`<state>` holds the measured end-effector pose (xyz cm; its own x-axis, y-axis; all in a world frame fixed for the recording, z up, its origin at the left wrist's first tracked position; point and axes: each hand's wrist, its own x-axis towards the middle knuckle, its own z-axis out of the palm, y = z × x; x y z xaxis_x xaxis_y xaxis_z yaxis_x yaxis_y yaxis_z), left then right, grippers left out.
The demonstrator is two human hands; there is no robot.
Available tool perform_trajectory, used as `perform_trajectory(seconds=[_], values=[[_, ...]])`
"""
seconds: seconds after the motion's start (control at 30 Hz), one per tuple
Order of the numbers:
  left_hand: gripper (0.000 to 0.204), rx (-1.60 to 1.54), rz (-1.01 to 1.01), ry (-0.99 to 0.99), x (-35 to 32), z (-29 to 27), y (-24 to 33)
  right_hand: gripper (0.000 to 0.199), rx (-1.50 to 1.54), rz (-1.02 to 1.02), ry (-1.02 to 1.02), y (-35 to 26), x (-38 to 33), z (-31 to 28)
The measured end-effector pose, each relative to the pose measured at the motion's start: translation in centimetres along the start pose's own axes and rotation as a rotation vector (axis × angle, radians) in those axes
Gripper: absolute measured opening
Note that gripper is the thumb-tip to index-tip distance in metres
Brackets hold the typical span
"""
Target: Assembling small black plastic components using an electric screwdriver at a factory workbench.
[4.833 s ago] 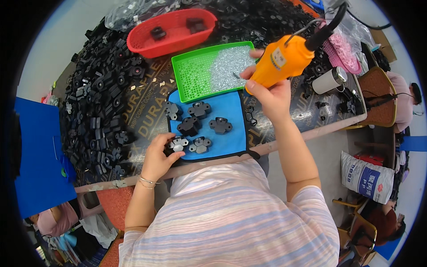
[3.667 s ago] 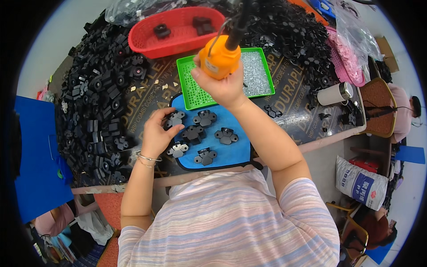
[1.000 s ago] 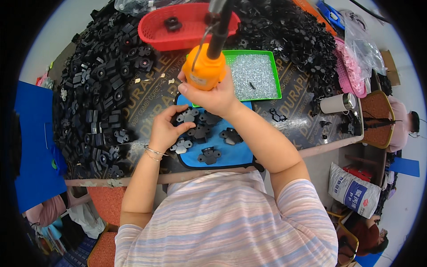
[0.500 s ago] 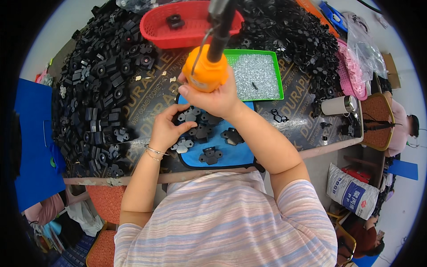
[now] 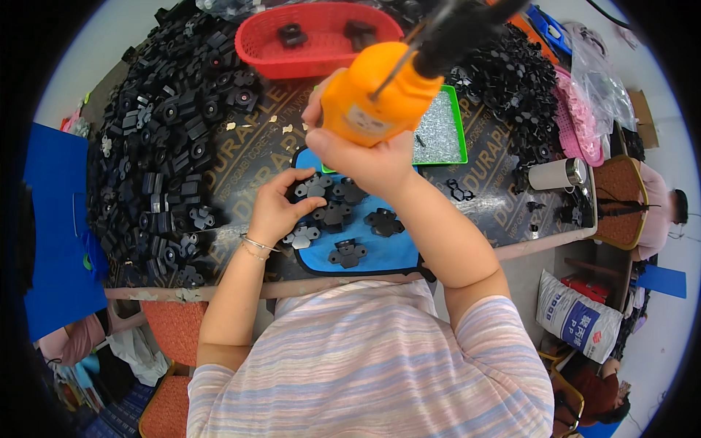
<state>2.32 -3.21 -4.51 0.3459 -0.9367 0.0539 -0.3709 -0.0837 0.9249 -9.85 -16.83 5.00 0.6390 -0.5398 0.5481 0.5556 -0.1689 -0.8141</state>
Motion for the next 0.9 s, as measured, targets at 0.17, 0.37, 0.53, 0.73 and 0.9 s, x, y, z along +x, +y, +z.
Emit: perform_trajectory(seconds=[0.17, 0.37, 0.53, 0.73, 0.9], values=[[0.044, 0.06, -0.017, -0.029, 0.2, -0.4, 0.7, 0.024, 0.029, 0.058, -0.042, -0.7, -0.1, 3.2], [0.03, 0.009, 0.133, 0.082, 0.3, 0.1, 0.2, 0.018, 0.076, 0.137, -0.068, 1.2, -0.4, 4.8], [0.029, 0.07, 0.096, 0.082, 0.2, 0.1, -0.2, 0.018, 0.019, 0.157, -0.148, 1.7, -0.1, 4.9], [0.03, 0.097, 0.149, 0.124, 0.5, 0.3, -0.9, 0.03, 0.037, 0.068, -0.209, 2.6, -0.1, 4.7], [0.034, 0.031, 0.135, 0.11, 0.3, 0.4, -0.9, 0.02, 0.089, 0.206, -0.182, 1.9, -0.1, 4.9]])
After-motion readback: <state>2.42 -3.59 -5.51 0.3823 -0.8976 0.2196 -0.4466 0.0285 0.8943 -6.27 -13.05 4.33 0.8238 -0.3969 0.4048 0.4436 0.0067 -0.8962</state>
